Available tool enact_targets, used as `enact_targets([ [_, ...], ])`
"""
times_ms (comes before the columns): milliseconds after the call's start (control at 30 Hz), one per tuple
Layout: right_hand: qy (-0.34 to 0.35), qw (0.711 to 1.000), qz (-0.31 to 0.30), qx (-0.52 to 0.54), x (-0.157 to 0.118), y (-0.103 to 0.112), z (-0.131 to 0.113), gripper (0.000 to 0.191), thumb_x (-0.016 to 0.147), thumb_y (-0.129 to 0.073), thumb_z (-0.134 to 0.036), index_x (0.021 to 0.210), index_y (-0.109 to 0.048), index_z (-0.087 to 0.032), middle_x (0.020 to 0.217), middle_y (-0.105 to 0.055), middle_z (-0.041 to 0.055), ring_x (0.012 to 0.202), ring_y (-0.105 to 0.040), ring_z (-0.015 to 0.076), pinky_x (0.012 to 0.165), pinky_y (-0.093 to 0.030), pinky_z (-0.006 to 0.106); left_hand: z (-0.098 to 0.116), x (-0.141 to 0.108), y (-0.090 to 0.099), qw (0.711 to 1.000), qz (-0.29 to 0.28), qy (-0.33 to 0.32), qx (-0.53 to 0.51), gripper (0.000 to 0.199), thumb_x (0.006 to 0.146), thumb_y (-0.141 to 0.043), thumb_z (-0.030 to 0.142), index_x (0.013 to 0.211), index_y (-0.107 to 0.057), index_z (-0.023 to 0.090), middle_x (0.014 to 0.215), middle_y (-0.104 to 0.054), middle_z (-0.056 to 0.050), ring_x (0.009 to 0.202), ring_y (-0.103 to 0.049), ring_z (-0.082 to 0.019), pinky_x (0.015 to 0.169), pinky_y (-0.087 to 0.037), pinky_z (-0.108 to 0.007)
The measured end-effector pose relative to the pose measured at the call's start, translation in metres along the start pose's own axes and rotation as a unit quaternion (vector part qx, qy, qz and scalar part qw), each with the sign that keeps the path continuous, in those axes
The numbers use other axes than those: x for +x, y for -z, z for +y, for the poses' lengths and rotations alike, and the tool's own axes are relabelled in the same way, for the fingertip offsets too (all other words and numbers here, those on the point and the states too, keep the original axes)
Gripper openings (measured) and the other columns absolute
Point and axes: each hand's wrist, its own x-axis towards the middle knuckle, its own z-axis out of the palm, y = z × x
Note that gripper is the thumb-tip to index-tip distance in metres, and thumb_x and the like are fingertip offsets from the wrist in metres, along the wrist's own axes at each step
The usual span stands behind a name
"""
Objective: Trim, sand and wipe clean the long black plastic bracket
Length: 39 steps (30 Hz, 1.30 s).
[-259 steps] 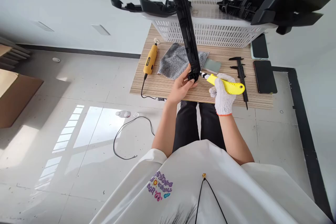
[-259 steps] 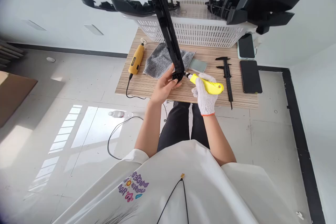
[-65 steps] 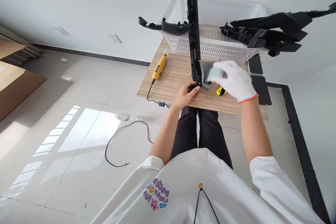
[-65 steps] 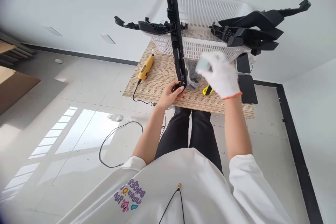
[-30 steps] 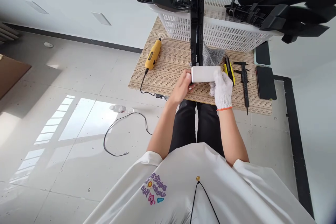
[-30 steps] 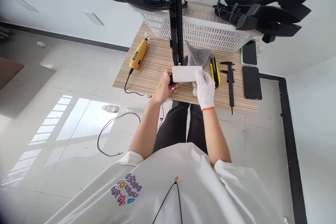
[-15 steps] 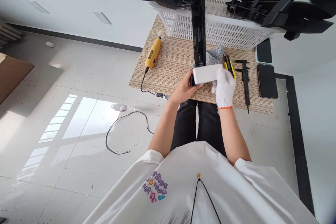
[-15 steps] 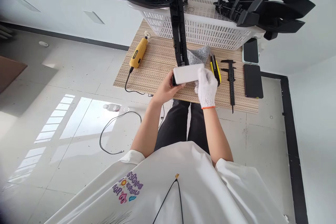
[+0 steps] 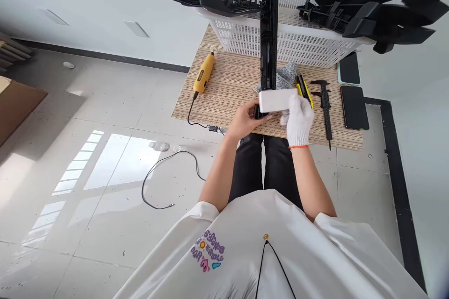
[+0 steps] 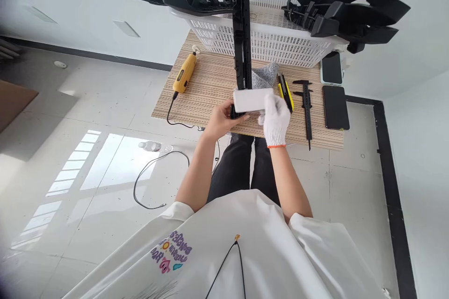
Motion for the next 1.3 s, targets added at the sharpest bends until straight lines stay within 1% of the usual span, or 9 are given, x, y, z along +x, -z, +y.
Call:
enact_targets([
  [100, -0.009, 0.998, -0.04, -0.056, 0.0, 0.002, -0.001, 0.042, 0.081, -0.07, -0.06, 0.093, -0.067, -0.02, 0.058, -0.056, -0.0046, 0.039, -0.048, 0.0071, 0.035, -0.038, 0.02, 0.0, 0.0, 0.0, 1.0, -0.007, -0.011, -0.017, 0.051, 0.07, -0.085, 0.043, 0.112, -0.071, 0.016, 0.111, -0.077, -0.01, 0.102, -0.072, -0.027, 0.086, -0.058, -0.036],
  [233, -0.002, 0.999, 0.039, -0.005, 0.0, 0.005, -0.001, 0.039, 0.084, -0.066, -0.059, 0.09, -0.064, -0.021, 0.054, -0.052, -0.006, 0.037, -0.043, 0.0061, 0.033, -0.034, 0.02, 0.003, -0.001, -0.001, 1.0, 0.001, 0.014, -0.02, 0.048, 0.069, -0.086, 0.041, 0.107, -0.073, 0.016, 0.101, -0.079, -0.008, 0.092, -0.074, -0.024, 0.081, -0.06, -0.034],
  [367, 0.004, 0.997, -0.009, -0.07, -0.006, 0.008, -0.001, 0.038, 0.082, -0.07, -0.057, 0.092, -0.068, -0.02, 0.058, -0.058, -0.0039, 0.04, -0.049, 0.0073, 0.036, -0.038, 0.02, 0.001, -0.001, -0.002, 0.999, 0.005, 0.01, -0.036, 0.053, 0.061, -0.09, 0.038, 0.106, -0.074, 0.015, 0.105, -0.079, -0.009, 0.098, -0.074, -0.027, 0.083, -0.061, -0.035],
  [500, 0.024, 0.996, 0.082, -0.015, -0.006, 0.01, 0.0, 0.037, 0.088, -0.061, -0.057, 0.094, -0.063, -0.021, 0.059, -0.056, -0.0047, 0.039, -0.046, 0.0066, 0.035, -0.037, 0.021, 0.001, -0.004, -0.003, 0.998, 0.016, 0.05, -0.043, 0.054, 0.06, -0.091, 0.041, 0.105, -0.073, 0.017, 0.087, -0.078, -0.005, 0.076, -0.074, -0.022, 0.071, -0.063, -0.035],
  [667, 0.004, 0.999, 0.006, -0.032, -0.005, 0.012, -0.001, 0.038, 0.085, -0.066, -0.057, 0.097, -0.065, -0.021, 0.066, -0.059, -0.0034, 0.038, -0.045, 0.0048, 0.035, -0.038, 0.02, 0.003, -0.007, -0.001, 0.992, 0.026, 0.085, -0.091, 0.058, 0.06, -0.091, 0.046, 0.106, -0.07, 0.017, 0.072, -0.072, 0.0, 0.055, -0.07, -0.018, 0.057, -0.064, -0.034],
  [833, -0.019, 0.997, -0.05, -0.052, -0.01, 0.007, -0.002, 0.038, 0.083, -0.071, -0.055, 0.098, -0.066, -0.021, 0.068, -0.059, -0.0029, 0.04, -0.047, 0.0051, 0.034, -0.038, 0.02, 0.002, -0.005, 0.0, 0.996, 0.018, 0.053, -0.074, 0.062, 0.05, -0.096, 0.04, 0.1, -0.071, 0.015, 0.082, -0.075, -0.004, 0.07, -0.074, -0.022, 0.061, -0.064, -0.031],
  [967, -0.006, 1.0, 0.025, -0.016, -0.012, 0.0, -0.001, 0.037, 0.087, -0.064, -0.056, 0.099, -0.063, -0.021, 0.067, -0.057, -0.0039, 0.04, -0.044, 0.0043, 0.035, -0.037, 0.019, 0.002, -0.006, -0.001, 0.99, 0.008, 0.098, -0.104, 0.057, 0.059, -0.092, 0.042, 0.105, -0.071, 0.016, 0.075, -0.073, -0.002, 0.062, -0.073, -0.02, 0.06, -0.066, -0.034],
  [1200, 0.008, 0.999, 0.035, -0.025, -0.008, -0.001, 0.0, 0.036, 0.087, -0.064, -0.056, 0.099, -0.063, -0.022, 0.067, -0.056, -0.0043, 0.04, -0.043, 0.0046, 0.034, -0.036, 0.019, 0.002, -0.008, -0.002, 0.988, 0.008, 0.113, -0.109, 0.056, 0.06, -0.091, 0.044, 0.104, -0.071, 0.016, 0.077, -0.071, -0.001, 0.062, -0.072, -0.019, 0.06, -0.066, -0.034],
  [1300, 0.009, 0.998, -0.025, -0.061, -0.004, 0.003, -0.001, 0.037, 0.084, -0.069, -0.054, 0.1, -0.064, -0.021, 0.068, -0.058, -0.0039, 0.042, -0.046, 0.005, 0.035, -0.037, 0.019, 0.003, -0.008, -0.002, 0.988, 0.011, 0.106, -0.108, 0.06, 0.054, -0.094, 0.041, 0.103, -0.07, 0.016, 0.083, -0.072, -0.002, 0.069, -0.073, -0.02, 0.062, -0.066, -0.033],
])
